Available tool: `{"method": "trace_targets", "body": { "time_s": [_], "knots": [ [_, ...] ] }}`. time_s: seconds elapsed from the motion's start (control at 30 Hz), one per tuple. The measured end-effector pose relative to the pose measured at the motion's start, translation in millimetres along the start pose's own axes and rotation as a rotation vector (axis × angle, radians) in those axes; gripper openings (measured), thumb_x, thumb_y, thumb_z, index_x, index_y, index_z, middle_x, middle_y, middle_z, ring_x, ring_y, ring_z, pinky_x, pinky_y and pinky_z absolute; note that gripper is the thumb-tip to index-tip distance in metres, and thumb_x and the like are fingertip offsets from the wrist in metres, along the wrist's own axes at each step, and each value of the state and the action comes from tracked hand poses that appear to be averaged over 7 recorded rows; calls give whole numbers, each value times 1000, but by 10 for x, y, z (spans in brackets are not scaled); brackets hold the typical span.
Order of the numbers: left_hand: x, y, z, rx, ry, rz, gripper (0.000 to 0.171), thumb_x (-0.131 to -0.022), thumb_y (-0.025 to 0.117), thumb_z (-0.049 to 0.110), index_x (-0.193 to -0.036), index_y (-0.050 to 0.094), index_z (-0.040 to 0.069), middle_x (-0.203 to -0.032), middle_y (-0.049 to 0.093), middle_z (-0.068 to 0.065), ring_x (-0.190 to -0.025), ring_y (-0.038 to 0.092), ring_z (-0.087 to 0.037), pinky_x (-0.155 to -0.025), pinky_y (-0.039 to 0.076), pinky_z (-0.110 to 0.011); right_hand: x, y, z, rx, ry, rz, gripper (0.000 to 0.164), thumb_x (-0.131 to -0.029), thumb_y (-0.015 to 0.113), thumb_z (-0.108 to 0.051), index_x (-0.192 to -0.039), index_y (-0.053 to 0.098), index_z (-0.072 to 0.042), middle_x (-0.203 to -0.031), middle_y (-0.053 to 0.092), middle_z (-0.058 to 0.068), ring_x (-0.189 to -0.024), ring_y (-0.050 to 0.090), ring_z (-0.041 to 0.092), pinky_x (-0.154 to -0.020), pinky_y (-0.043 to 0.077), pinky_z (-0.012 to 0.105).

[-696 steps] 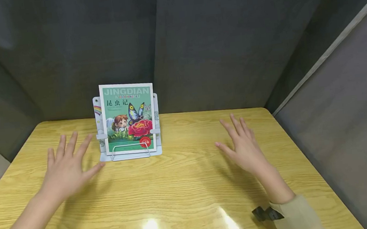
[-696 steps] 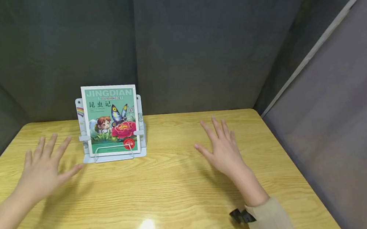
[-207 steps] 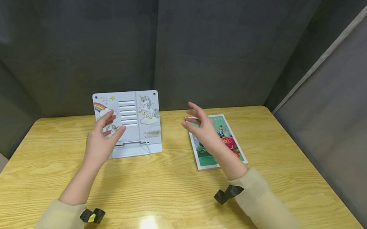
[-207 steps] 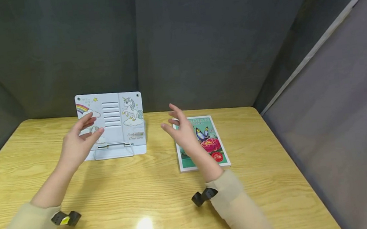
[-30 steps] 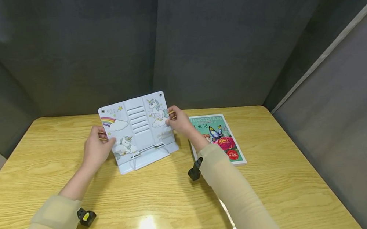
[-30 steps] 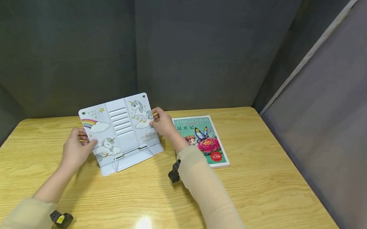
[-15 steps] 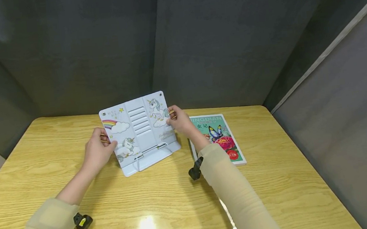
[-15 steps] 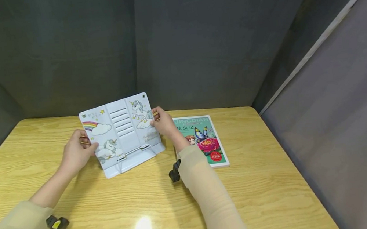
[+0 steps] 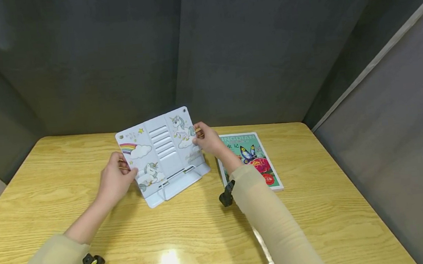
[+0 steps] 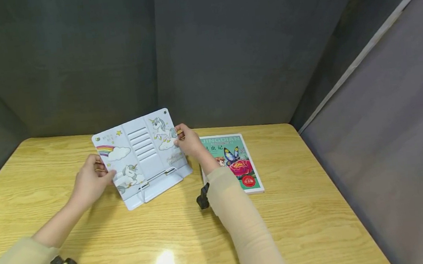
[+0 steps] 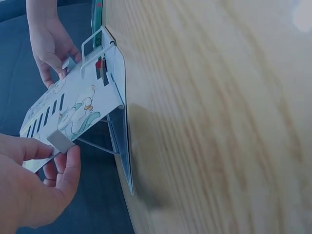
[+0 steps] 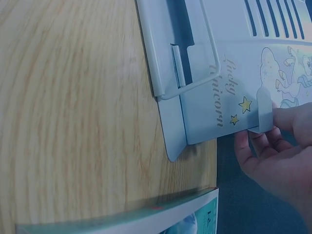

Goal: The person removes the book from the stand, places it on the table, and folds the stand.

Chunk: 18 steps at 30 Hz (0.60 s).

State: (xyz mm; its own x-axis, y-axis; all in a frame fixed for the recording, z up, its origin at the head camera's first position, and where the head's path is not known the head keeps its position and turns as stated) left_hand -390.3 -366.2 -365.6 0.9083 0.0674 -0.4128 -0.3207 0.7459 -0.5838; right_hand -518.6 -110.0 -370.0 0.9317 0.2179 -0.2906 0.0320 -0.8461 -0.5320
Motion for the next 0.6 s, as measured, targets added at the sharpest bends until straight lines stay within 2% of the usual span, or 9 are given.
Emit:
{"method": "trace_targets", "body": {
  "time_s": [0.6],
  "knots": [
    [132,114,60,57,9,-46,29,-84,64,0,-106,45,-5,-94,57,-20,-79,61,-24,-56,55,-20,-45,-16,25,27,-16,-41,27,-93,58,-9,-119,51,-11,-99,55,9,-87,52,20,-67,46,26]
  ]
}}
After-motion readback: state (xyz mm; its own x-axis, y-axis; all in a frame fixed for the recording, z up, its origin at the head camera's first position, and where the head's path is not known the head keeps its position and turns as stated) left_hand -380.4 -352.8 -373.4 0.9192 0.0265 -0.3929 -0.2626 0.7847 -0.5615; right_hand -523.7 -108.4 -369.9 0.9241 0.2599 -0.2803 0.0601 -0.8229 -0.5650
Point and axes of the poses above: each hand's wrist, its own x-axis away from the middle knuckle, its own y-axis out of the palm, z = x × y, the point moved 10 cm from there along -x, towards the middle knuckle
